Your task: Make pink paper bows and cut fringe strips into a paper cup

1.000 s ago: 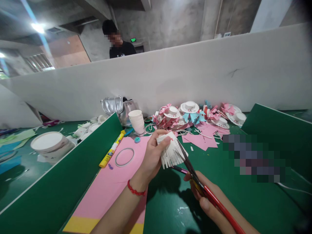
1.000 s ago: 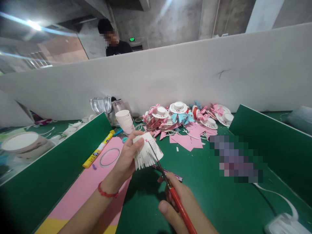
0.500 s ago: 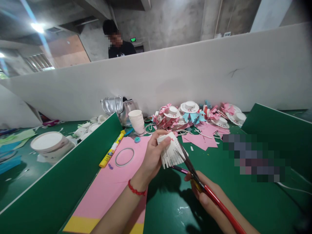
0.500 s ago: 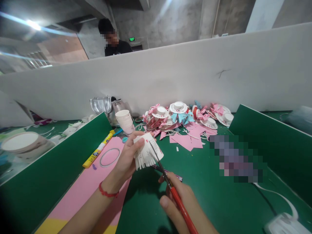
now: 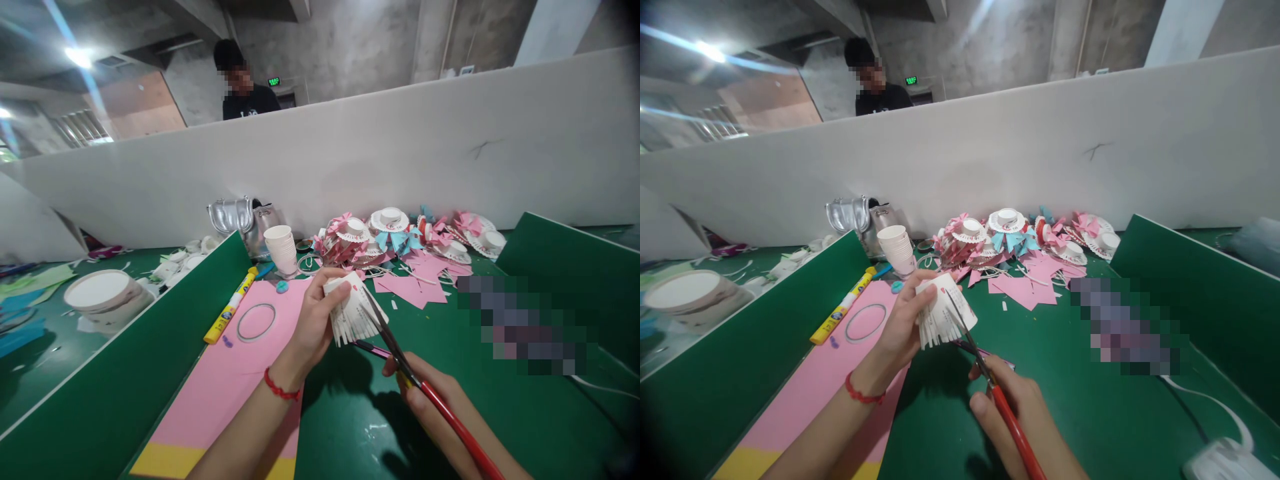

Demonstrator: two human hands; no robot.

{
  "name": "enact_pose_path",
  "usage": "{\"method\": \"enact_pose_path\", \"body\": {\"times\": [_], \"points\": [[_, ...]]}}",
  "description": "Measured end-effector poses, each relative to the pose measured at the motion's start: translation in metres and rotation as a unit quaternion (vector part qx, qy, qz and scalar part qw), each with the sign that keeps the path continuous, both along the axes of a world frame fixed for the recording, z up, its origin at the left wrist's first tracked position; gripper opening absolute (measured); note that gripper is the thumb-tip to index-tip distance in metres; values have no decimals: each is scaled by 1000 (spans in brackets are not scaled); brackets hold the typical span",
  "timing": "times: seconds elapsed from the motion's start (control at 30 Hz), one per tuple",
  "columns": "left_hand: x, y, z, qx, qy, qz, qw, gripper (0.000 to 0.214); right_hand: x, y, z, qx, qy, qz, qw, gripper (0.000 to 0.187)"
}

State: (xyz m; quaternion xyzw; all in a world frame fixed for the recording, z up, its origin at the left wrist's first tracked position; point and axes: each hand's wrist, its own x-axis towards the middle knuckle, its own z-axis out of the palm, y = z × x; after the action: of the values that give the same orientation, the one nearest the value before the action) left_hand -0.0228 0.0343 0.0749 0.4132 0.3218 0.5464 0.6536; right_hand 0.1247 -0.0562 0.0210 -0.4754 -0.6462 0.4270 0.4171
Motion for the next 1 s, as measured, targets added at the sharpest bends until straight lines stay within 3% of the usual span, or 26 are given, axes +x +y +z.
{"method": "enact_pose_path", "body": {"times": [1.0], "points": [[0, 1, -2, 5, -10, -13, 1000, 17, -1, -3, 9, -10, -36, -65, 997, 43]]}}
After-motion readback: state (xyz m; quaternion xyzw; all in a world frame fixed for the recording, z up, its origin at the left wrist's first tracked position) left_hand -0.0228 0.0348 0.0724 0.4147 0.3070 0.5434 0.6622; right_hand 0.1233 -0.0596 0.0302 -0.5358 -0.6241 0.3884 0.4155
